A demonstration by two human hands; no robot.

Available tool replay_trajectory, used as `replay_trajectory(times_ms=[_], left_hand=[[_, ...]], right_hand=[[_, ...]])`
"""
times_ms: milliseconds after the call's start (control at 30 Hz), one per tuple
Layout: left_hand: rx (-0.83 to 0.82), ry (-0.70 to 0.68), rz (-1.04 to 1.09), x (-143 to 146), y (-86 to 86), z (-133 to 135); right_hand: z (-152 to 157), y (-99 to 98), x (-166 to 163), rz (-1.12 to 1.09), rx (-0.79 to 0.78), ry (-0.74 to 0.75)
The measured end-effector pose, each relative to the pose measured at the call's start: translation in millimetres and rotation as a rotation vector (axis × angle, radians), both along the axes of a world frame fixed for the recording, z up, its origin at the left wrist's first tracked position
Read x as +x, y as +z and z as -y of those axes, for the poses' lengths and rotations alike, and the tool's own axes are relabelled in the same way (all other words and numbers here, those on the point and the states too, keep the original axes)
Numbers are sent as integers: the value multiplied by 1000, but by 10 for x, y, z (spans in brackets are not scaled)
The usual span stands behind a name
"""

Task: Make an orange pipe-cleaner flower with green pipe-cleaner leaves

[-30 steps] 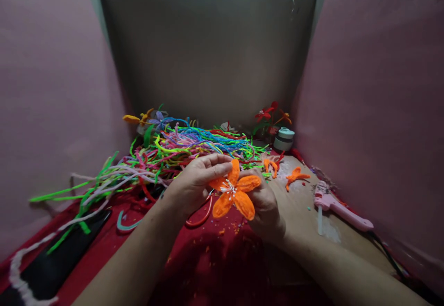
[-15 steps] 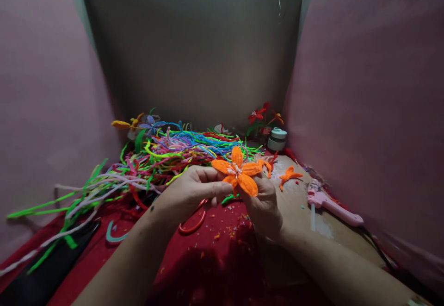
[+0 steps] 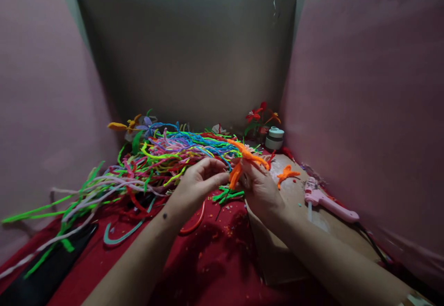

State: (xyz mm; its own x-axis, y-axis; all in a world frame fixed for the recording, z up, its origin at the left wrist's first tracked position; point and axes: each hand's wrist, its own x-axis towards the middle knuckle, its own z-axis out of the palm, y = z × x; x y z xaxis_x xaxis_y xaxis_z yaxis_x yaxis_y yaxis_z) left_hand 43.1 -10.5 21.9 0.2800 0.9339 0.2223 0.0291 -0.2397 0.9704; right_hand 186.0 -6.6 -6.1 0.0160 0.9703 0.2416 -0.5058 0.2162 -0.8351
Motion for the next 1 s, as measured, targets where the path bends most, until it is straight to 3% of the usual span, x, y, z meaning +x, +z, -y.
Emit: replay_trajectory(times_ms=[133,333,400,467,633,767,1000], left_hand=[[173,48,-139,197,-140,75],[645,364,-751,310,-367,80],[716,392,-873,317,-396,65],[719,377,-858,314,-393,49],[529,342,-566,272,-294,47],[359,297,-370,268,-250,79],[-248,16,303,346,-210,108]], right_hand=[[-21,-41,-42,-130,-53,20],[44,-79,-89,-2,-34,-72],[56,-78,-92,30,-44,-87],[60,-66,-93,62,-20,-98],[58,-32,-93,150,97,-58],[20,-88,-88,104,88,-21],[-31,-132,-113,-86,1,80]])
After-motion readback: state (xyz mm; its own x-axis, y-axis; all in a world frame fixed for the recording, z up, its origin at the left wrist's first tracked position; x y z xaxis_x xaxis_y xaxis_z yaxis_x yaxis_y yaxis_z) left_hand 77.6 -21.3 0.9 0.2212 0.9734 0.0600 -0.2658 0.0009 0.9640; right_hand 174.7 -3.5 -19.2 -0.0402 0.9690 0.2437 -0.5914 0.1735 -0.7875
